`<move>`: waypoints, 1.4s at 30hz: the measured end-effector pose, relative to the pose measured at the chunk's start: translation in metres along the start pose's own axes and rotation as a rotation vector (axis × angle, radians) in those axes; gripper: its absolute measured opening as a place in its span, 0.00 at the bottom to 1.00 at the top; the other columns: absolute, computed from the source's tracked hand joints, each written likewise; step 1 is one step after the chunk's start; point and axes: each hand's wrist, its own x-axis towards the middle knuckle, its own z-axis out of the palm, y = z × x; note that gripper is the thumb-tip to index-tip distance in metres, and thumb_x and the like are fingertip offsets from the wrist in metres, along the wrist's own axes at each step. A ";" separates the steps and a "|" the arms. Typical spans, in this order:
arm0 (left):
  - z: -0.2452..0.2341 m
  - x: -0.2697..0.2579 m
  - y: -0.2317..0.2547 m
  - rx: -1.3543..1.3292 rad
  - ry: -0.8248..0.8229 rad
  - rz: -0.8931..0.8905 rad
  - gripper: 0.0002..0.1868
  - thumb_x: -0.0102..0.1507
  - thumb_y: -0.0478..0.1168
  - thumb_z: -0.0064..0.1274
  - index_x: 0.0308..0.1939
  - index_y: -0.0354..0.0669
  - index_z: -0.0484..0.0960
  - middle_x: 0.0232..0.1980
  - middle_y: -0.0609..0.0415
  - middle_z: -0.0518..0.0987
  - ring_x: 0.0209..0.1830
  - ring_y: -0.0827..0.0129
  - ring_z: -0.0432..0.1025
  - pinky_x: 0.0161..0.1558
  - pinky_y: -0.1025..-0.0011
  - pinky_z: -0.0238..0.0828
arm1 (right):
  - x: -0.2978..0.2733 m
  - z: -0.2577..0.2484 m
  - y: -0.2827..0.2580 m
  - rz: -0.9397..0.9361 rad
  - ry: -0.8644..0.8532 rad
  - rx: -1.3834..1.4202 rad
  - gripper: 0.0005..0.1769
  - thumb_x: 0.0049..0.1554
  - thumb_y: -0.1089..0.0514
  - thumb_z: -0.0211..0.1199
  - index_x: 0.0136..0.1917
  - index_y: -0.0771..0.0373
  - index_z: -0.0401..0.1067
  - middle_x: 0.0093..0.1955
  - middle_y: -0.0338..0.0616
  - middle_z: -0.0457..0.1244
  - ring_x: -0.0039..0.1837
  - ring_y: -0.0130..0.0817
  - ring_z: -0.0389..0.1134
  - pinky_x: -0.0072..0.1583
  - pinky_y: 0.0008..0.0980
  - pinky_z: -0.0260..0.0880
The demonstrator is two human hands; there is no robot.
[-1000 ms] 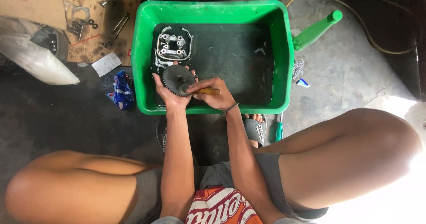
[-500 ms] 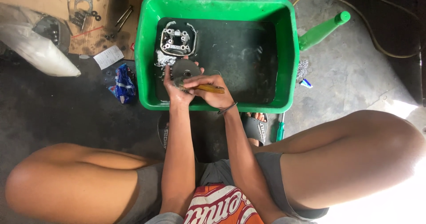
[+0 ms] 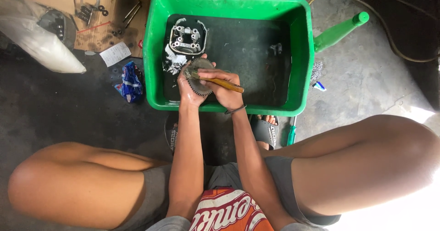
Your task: Cleaning various motorcycle engine components, including a sprocket and an engine head, using a brush and cleaning solution in a plastic basin.
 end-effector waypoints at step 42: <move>0.008 0.003 0.001 0.028 0.023 -0.002 0.35 0.60 0.53 0.47 0.70 0.43 0.75 0.58 0.35 0.79 0.48 0.51 0.76 0.52 0.55 0.79 | 0.008 -0.004 -0.019 0.198 0.332 -0.096 0.16 0.44 0.72 0.78 0.47 0.66 0.83 0.42 0.52 0.72 0.44 0.31 0.73 0.48 0.30 0.77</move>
